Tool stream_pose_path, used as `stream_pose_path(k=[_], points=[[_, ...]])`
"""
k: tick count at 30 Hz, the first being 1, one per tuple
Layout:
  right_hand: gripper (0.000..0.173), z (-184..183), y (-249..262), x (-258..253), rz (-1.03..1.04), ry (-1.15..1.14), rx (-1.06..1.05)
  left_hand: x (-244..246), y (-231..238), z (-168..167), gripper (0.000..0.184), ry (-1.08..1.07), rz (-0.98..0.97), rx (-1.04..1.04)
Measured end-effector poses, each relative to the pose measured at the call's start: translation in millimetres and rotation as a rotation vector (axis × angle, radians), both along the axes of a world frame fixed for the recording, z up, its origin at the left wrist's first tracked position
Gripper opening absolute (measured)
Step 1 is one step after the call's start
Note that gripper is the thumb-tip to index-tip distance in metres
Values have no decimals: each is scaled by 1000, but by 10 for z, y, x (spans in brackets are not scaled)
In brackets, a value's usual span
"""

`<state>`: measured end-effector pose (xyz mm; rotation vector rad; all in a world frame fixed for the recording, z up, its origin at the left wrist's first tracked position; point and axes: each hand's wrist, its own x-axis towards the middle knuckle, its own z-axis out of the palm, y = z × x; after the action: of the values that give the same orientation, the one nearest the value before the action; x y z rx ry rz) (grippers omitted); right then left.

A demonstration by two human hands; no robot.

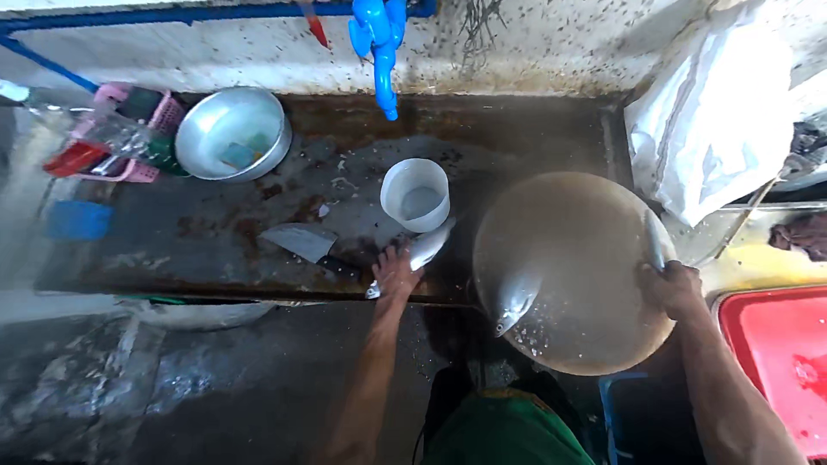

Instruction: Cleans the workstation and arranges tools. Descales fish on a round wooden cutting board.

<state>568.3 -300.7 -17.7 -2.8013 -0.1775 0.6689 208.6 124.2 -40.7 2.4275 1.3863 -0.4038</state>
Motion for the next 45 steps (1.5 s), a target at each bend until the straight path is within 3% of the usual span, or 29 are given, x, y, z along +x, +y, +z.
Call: stream_pose_path(k=[9,14,18,22,24,26,28,33,37,39,41,45], points=[[62,161,1042,-603,31,84,-20,-487,315,-77,88,-53,48,86],[58,900,1345,-899,-20,224,5,-606,578,-40,90,-67,101,67],[59,165,1440,-941,12,95,133,-611,700,-111,90,-69,164,76],[58,128,1497,-1005,65,163,230,-606,703,124,91,-60,157,32],[53,178,1392,-1049,104,124,265,-606,586,382,86,-210,112,12],[51,349,1250,-1118,171,100,291,-607,184,733,71,-349,95,-117],[49,657,1297,-1213,245,256,330,-672,-228,949,62,-403,105,-260],[50,303,1501,-1097,525,322,402,-603,-880,585,96,-255,94,-129],[46,344,1655,-1069,723,414,398,-321,-950,655,96,-101,165,-160],[47,471,1721,-1052,824,435,350,-259,-919,654,96,-200,164,-247],[48,465,1782,-978,934,403,368,-265,-879,624,94,-440,187,-417],[47,310,1926,-742,1106,272,437,-201,-1031,609,80,-736,386,-773]])
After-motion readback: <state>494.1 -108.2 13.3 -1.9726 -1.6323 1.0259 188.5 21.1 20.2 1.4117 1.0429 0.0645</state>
